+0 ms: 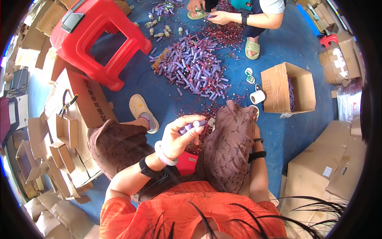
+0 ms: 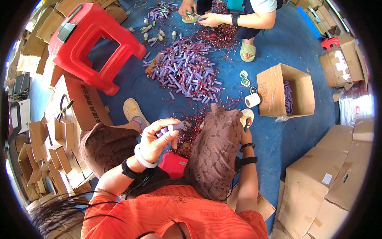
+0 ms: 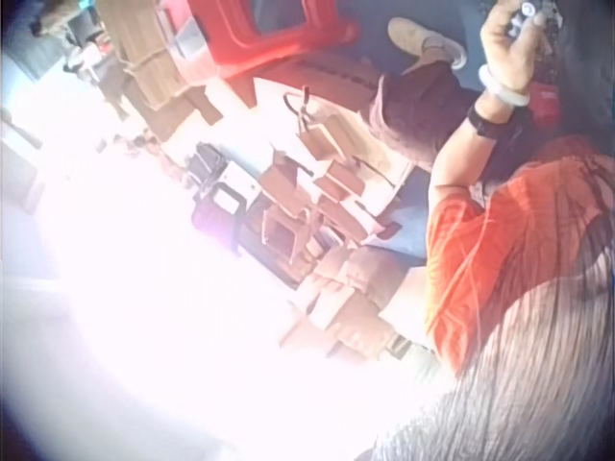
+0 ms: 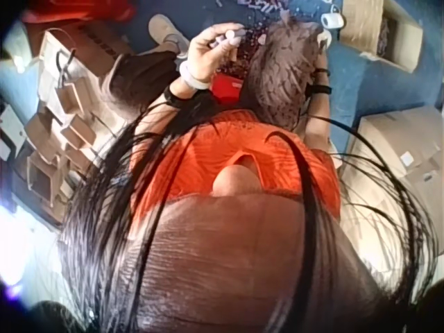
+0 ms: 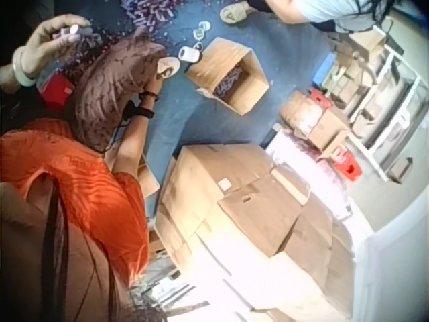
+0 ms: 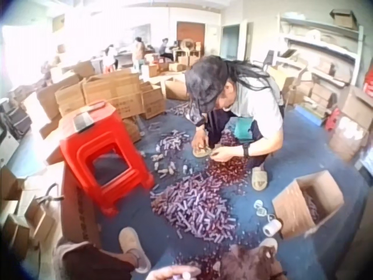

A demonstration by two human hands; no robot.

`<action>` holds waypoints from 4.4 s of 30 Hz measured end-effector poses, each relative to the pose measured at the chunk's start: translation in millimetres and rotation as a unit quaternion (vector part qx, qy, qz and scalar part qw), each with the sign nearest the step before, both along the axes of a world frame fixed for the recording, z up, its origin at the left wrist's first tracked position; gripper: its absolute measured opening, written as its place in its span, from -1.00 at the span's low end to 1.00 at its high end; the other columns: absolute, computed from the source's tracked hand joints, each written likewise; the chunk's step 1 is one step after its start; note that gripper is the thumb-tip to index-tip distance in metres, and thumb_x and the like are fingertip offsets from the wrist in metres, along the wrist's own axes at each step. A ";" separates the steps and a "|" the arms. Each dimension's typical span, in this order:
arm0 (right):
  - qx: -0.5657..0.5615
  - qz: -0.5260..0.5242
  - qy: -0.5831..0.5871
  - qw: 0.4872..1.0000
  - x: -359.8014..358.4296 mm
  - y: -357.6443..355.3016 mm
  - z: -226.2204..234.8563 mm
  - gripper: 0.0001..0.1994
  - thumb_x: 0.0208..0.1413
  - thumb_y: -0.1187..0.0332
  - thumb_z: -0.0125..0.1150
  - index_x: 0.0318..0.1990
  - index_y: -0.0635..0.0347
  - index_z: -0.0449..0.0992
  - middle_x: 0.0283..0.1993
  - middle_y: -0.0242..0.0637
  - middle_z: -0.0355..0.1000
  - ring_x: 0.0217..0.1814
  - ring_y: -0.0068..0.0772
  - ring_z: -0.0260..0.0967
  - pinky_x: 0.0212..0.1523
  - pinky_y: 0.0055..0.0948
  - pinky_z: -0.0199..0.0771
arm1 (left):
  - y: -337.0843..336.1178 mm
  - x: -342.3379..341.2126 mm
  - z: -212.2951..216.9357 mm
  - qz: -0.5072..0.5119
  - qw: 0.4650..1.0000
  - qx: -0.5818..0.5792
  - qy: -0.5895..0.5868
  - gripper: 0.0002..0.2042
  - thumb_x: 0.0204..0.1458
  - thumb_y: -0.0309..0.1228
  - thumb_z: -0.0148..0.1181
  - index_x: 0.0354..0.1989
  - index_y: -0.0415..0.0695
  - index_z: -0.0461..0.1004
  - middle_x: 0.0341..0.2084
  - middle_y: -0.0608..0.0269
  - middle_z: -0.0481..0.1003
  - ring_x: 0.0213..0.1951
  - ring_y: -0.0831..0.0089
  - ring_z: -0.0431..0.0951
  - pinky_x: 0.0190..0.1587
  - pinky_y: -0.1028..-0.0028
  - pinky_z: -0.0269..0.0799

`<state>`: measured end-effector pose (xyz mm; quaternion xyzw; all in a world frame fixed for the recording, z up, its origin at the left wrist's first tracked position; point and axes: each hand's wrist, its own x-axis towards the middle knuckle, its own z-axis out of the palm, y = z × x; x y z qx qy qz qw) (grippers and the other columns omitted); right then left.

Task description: Assemble battery cells by cutting wires and connecting components.

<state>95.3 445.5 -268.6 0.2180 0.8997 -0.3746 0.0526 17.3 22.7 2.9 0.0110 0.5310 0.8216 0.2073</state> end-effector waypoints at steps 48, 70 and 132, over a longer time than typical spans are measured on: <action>-0.187 -0.097 0.102 0.972 4.2 -52.7 38.0 -0.69 0.08 0.15 0.15 -0.25 0.24 0.39 -0.36 -0.11 0.42 -0.28 -0.21 0.42 -0.22 -0.28 0.39 | 3.7 -14.2 -51.7 0.085 0.980 -0.175 -0.033 -0.73 0.18 -0.41 0.09 0.04 -0.20 0.40 -0.60 0.36 0.40 -0.68 0.64 0.38 -0.72 0.67 0.11; -0.212 -0.149 0.150 0.954 17.4 -62.8 13.8 -0.56 -0.14 0.42 0.22 -0.02 0.18 0.33 -0.11 0.03 0.40 -0.01 0.11 0.37 -0.02 -0.14 0.40 | -1.5 -13.2 -109.9 -0.001 0.983 -0.146 -0.110 -0.64 0.20 -0.47 -0.04 0.18 -0.15 0.29 0.06 -0.01 0.42 -0.02 0.13 0.51 0.00 0.19 0.50; -0.269 -0.079 0.107 0.954 17.0 -21.5 29.4 -0.61 -0.14 0.61 0.05 -0.05 0.30 0.36 -0.07 0.09 0.34 0.01 0.17 0.32 0.01 -0.19 0.36 | -54.9 -41.5 -256.4 -0.146 0.930 -0.270 -0.202 -0.55 0.19 -0.45 0.07 0.26 -0.12 0.20 -0.06 0.19 0.45 -0.10 0.42 0.50 -0.02 0.41 0.45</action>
